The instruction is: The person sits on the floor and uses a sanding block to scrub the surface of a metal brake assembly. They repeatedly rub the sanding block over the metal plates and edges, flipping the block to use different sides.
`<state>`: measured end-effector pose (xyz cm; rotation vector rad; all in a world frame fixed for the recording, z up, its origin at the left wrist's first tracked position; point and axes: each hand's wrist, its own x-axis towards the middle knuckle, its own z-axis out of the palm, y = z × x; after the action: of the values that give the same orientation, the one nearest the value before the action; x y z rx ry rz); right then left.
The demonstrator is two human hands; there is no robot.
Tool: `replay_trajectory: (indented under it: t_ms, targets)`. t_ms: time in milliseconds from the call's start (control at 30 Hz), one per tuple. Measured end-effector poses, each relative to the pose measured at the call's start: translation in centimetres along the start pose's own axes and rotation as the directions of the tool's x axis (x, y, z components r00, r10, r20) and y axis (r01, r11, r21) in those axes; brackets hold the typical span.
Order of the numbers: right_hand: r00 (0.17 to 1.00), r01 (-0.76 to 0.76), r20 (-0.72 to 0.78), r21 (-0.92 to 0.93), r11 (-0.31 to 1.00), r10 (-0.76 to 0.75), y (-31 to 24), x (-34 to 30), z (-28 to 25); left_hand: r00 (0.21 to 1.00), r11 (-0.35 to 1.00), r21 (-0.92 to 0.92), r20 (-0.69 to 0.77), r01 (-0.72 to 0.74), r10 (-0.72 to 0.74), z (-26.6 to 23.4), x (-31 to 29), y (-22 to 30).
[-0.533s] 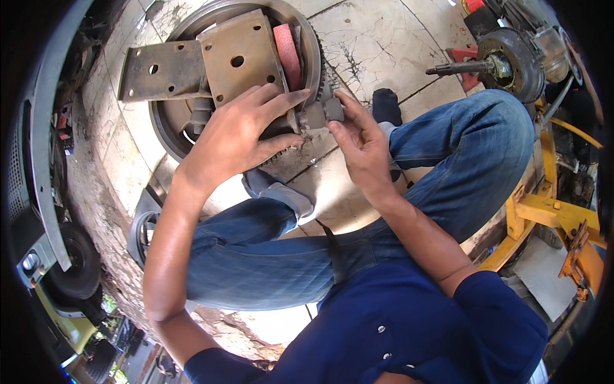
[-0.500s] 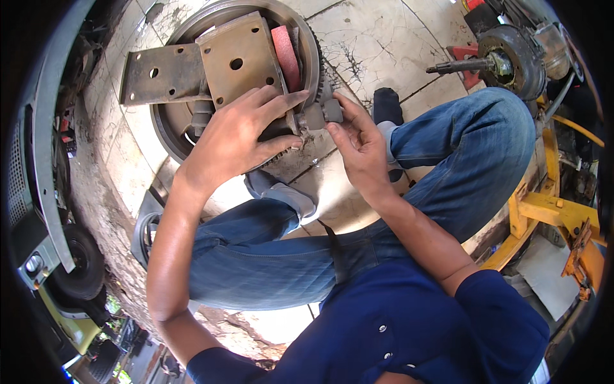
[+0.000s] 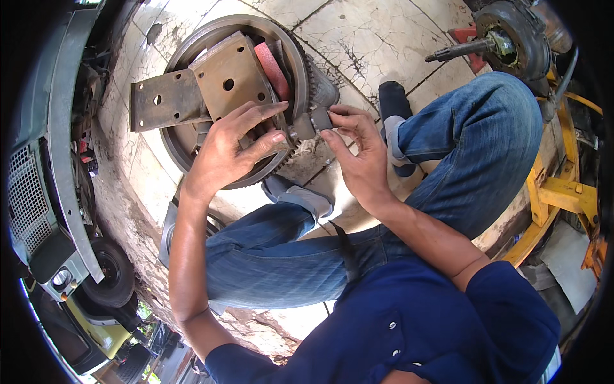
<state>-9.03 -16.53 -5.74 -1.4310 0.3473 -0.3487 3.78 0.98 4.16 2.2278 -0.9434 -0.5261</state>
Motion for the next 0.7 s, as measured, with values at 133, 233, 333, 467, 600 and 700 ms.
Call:
replay_trajectory:
  t_ms: [133,233,333,467,600,700]
  targets:
    - [0.994,-0.106,0.031,0.116,0.988,0.104,0.2,-0.3,0.2,0.999,0.999,0.033,0.052,0.002,-0.003,-0.3,0.1,0.3]
    - [0.988,-0.147,0.057,0.119,0.982,0.141,-0.7,-0.4,0.3,0.993,0.998,0.061,0.115,0.006,-0.013,-0.5,0.1,0.8]
    - [0.993,-0.107,0.06,0.072,0.992,0.103,-0.4,-0.4,0.3,0.99,0.985,0.168,0.139,-0.038,0.015,-0.4,0.1,1.6]
    - [0.985,-0.164,0.063,0.112,0.98,0.157,-0.9,-0.4,0.5,0.994,0.973,0.219,0.103,-0.068,0.047,0.1,0.0,1.4]
    - [0.984,-0.178,0.043,0.127,0.976,0.174,-0.4,-0.6,0.5,0.995,0.968,0.24,0.09,-0.07,0.049,0.2,-0.1,1.3]
    - [0.986,-0.165,-0.019,0.082,0.983,0.167,-0.3,-0.8,1.0,0.994,0.97,0.224,0.063,-0.098,0.086,0.5,-0.2,1.1]
